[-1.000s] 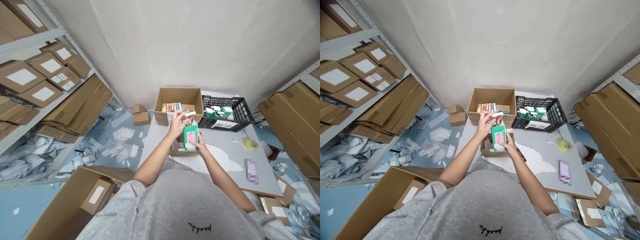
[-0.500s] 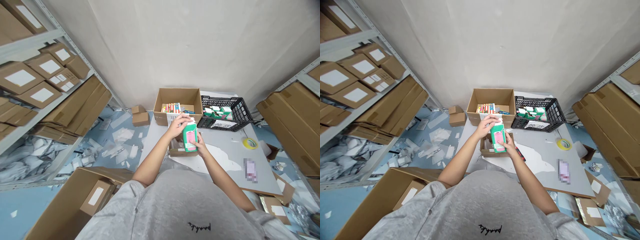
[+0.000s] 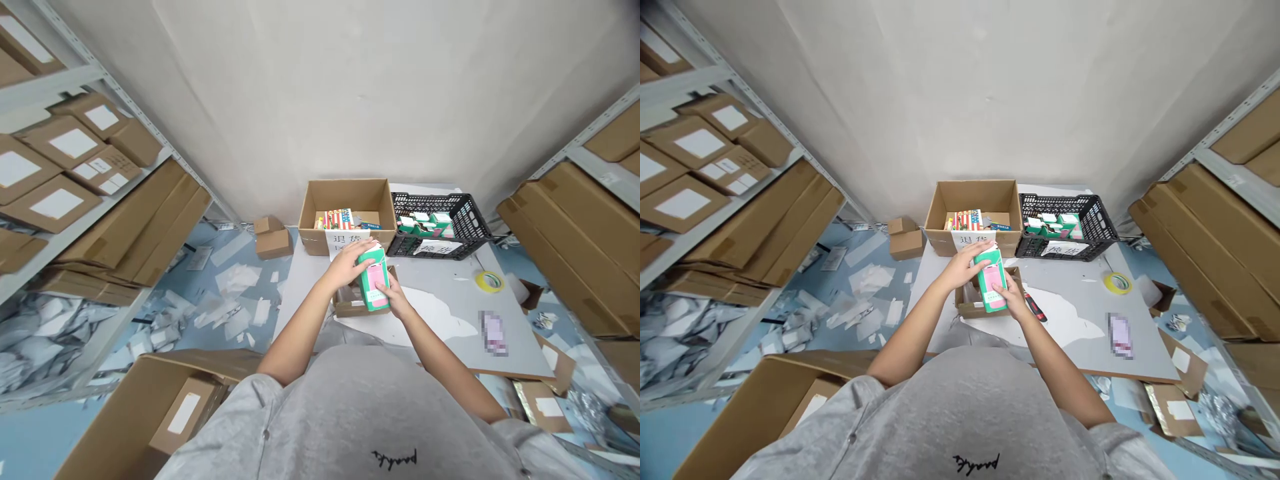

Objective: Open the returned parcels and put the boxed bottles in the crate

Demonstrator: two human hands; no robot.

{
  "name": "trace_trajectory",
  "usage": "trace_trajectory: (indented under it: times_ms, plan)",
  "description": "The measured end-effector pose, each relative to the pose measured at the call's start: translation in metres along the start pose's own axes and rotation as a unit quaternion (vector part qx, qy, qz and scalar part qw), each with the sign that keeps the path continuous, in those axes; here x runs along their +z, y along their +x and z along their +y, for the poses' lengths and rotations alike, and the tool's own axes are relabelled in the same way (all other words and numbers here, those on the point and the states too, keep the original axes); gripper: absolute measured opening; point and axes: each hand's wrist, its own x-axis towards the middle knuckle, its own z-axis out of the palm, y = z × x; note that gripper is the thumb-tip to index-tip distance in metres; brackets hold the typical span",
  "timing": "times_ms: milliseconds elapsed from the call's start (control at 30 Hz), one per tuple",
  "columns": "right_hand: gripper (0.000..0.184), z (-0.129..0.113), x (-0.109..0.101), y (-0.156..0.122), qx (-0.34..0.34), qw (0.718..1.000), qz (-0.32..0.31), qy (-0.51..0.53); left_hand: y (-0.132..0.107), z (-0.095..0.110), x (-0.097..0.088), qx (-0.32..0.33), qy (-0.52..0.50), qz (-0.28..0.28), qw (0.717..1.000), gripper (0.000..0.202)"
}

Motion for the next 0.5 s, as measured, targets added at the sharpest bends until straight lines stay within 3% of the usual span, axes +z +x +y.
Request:
trace_trajectory:
  times_ms: [167,333,500]
  plan:
    - [0.072,0.000,-0.010,-0.001,-0.014,0.998,-0.002,-0.057,0.005,-0.009,0.009,-0.027,-0.031,-0.023,0.999,0.051]
    - [0.065,-0.013,-0.016,0.003,-0.097,0.979,0.028,-0.175,0.018,-0.016,0.029,0.043,-0.026,-0.055,0.997,0.048]
    - [0.081,-0.051,-0.025,0.001,-0.171,0.950,0.074,-0.249,0.032,-0.012,0.047,0.115,-0.008,-0.063,0.991,0.051]
